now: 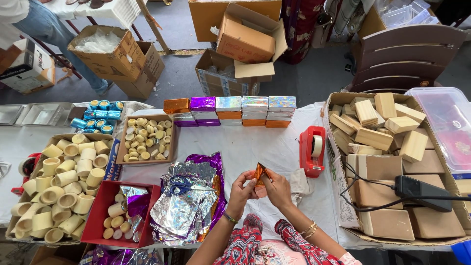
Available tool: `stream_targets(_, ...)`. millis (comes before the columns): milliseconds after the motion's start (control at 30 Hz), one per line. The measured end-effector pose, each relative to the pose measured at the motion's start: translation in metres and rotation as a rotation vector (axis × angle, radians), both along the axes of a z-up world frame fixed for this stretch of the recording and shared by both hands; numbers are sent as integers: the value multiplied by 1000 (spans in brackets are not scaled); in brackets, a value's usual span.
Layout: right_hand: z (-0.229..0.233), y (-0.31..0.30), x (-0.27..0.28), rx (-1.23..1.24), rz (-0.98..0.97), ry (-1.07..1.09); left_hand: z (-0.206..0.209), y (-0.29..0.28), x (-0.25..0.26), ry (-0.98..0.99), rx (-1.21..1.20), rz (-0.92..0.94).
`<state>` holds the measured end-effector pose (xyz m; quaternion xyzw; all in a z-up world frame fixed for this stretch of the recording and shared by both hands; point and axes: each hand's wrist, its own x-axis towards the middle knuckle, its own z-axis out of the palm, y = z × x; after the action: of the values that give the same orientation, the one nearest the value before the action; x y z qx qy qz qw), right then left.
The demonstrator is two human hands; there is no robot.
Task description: The person wraps small wooden boxes in shiny metallic foil sheets. They fold the foil around each box, then use a tape dispenser to apply clear tape to seal the edges. The wrapped boxes are placed in a row on the table.
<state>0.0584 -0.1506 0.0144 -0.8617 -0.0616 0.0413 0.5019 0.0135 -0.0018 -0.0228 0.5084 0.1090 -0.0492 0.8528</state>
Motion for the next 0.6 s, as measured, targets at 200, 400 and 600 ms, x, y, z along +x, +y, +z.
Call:
stream_targets(200,1,-6,0,43,151,-50,-7,-7,7,-3,72,119)
stream_targets(400,-27,-16,3,421,346,-53,1,-9,10,35,58,222)
stream_targets(600,-49,-31,9,191,428,-281,-1,-5,11,110,-86,207)
